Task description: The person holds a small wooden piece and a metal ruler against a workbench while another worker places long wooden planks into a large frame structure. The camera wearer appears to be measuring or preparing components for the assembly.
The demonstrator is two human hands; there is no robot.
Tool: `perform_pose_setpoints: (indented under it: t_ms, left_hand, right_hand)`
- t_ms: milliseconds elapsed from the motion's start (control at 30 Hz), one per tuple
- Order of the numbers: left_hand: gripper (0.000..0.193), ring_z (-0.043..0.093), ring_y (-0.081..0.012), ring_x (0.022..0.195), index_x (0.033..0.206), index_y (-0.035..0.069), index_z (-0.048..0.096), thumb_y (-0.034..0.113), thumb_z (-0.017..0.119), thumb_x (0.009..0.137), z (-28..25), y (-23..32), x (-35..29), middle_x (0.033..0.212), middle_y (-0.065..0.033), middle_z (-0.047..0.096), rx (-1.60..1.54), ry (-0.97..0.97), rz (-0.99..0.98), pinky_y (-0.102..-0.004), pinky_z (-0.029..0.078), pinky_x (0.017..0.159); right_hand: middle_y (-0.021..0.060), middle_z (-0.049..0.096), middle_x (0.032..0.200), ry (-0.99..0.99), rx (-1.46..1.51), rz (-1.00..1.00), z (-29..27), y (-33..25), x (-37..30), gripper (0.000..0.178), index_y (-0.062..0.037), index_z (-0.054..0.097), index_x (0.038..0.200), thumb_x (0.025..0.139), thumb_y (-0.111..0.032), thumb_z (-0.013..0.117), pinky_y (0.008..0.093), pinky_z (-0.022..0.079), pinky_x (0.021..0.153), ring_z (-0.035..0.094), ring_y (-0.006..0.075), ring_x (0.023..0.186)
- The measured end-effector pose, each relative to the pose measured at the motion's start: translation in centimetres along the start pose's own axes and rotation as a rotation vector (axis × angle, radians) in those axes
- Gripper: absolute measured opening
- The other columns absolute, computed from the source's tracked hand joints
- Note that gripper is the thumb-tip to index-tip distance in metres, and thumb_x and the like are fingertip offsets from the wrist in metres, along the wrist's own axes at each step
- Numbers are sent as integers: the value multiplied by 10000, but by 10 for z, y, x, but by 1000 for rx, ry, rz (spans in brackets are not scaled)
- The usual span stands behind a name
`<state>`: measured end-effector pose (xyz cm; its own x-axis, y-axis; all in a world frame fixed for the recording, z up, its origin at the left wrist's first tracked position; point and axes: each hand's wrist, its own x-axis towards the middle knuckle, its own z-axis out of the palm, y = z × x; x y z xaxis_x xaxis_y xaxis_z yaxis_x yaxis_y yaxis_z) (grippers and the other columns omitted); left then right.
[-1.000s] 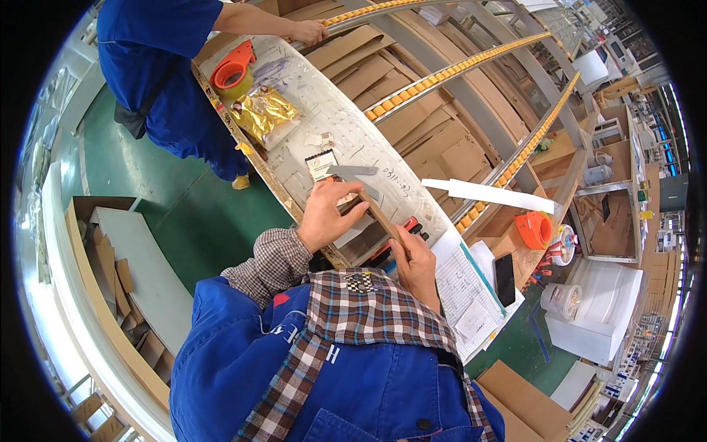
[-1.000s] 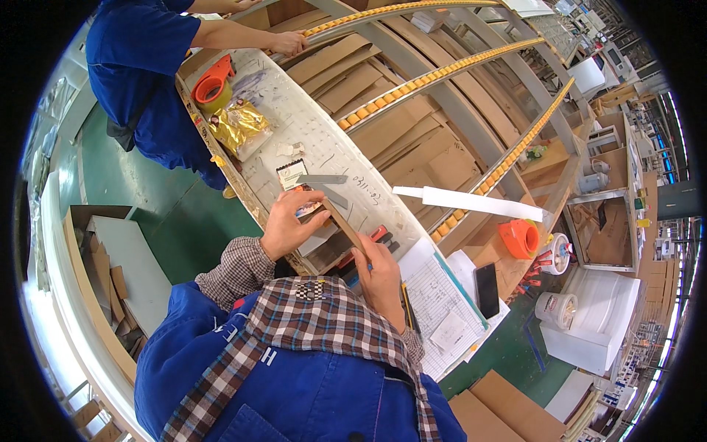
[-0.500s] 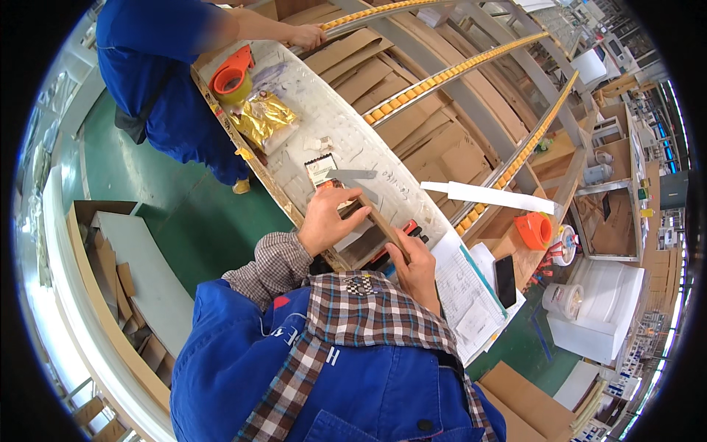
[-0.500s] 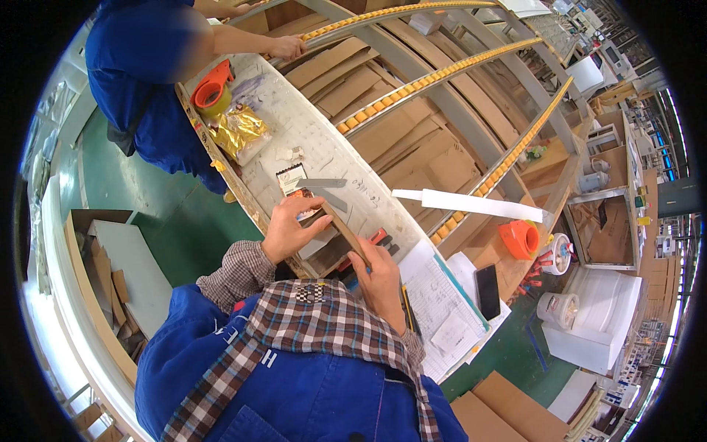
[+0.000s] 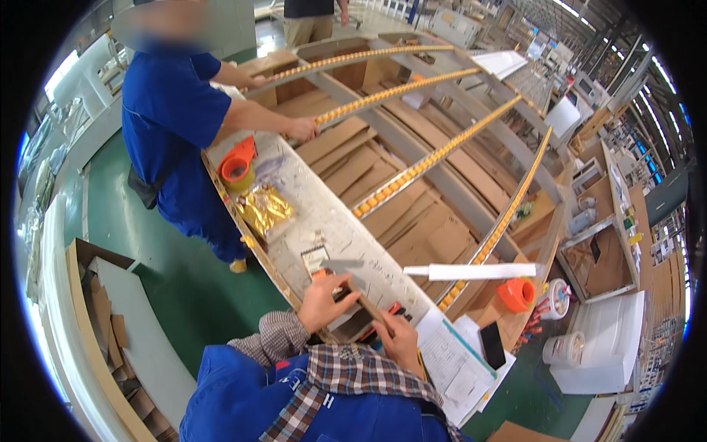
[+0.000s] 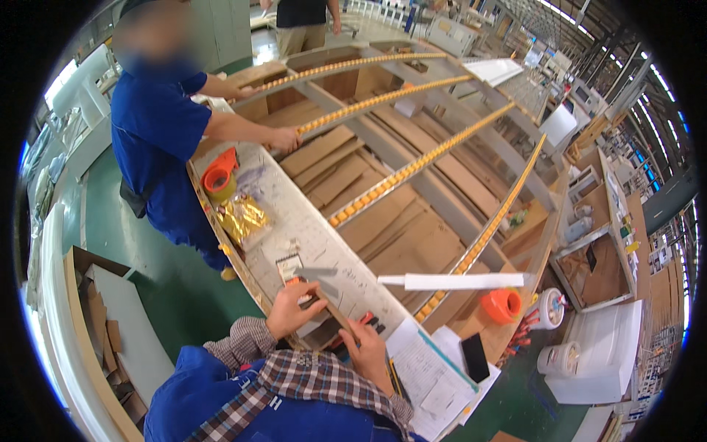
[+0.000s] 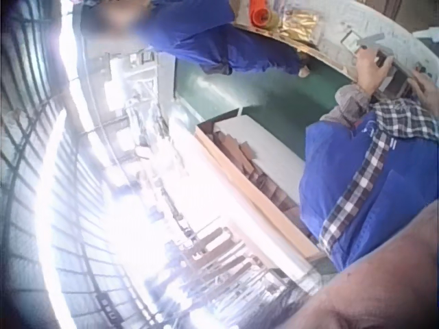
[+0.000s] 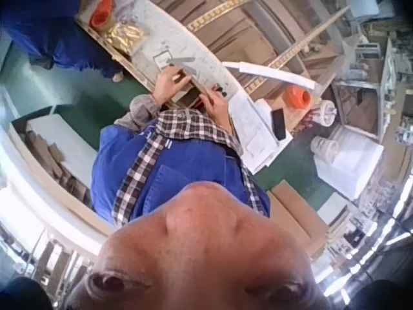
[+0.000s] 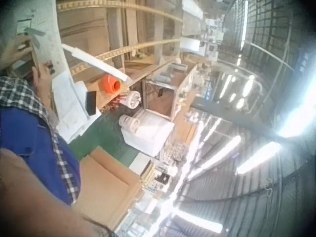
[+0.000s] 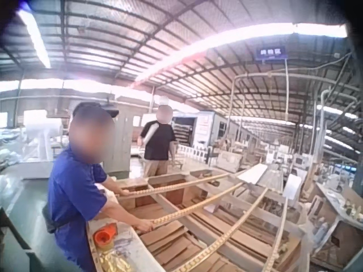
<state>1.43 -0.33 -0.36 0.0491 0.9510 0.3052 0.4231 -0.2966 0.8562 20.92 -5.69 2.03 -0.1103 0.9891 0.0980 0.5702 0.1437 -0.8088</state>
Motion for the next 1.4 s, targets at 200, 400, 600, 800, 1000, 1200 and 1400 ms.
perform_pose_setpoints:
  t_ms: [200, 400, 600, 800, 1000, 1200, 1400]
  left_hand:
    - [324, 619, -310, 757, 1011, -5, 641, 219, 702, 785, -8, 13, 5, 838, -169, 635, 70, -28, 76, -368, 501, 659]
    - [281, 611, -290, 730, 989, 27, 660, 214, 699, 782, -5, 8, 3, 823, -142, 628, 135, 7, 195, -363, 496, 637]
    - [267, 607, -279, 723, 965, 37, 668, 231, 697, 783, -5, 9, 2, 815, -126, 620, 165, -2, 162, -362, 493, 628]
    - [274, 605, -267, 682, 957, 49, 682, 254, 700, 777, -1, 2, 2, 767, -112, 618, 130, 10, 181, -359, 493, 621]
    - [277, 605, -264, 673, 952, 44, 684, 257, 701, 776, -1, 3, 3, 753, -111, 616, 139, 28, 200, -355, 496, 613]
    - [288, 601, -266, 684, 992, 46, 671, 262, 676, 801, -2, 5, 2, 781, -109, 608, 159, -26, 166, -357, 492, 622]
    - [334, 580, -273, 741, 1080, 53, 632, 262, 656, 821, 1, -1, 0, 833, -108, 585, 205, -55, 174, -367, 475, 671]
  right_hand:
    - [123, 609, 751, 72, 4, -72, 6, 6, 1, 267, -84, 656, 1068, 818, -179, 678, 300, 464, 578, 595, 226, 647]
    - [125, 611, 759, 56, 48, -49, 4, 1, 0, 265, -78, 654, 1069, 825, -183, 669, 312, 462, 580, 594, 231, 650]
    - [163, 626, 896, -22, -5, -4, 2, 4, -2, 283, -67, 621, 1083, 843, -215, 639, 358, 488, 674, 619, 305, 782]
    - [156, 629, 907, -39, -41, 29, -1, 2, -4, 319, -63, 606, 1104, 841, -242, 639, 361, 485, 679, 619, 308, 797]
    - [144, 645, 874, 69, -81, 2, 0, 9, -5, 311, -31, 627, 1064, 828, -228, 672, 308, 499, 655, 644, 243, 744]
    - [144, 635, 829, 38, 6, 125, 3, 13, -5, 262, -18, 634, 980, 827, -226, 669, 327, 487, 625, 622, 254, 704]
    - [87, 615, 682, 78, 3, 66, 9, 24, -6, 175, -33, 643, 948, 850, -178, 646, 278, 452, 543, 581, 145, 580]
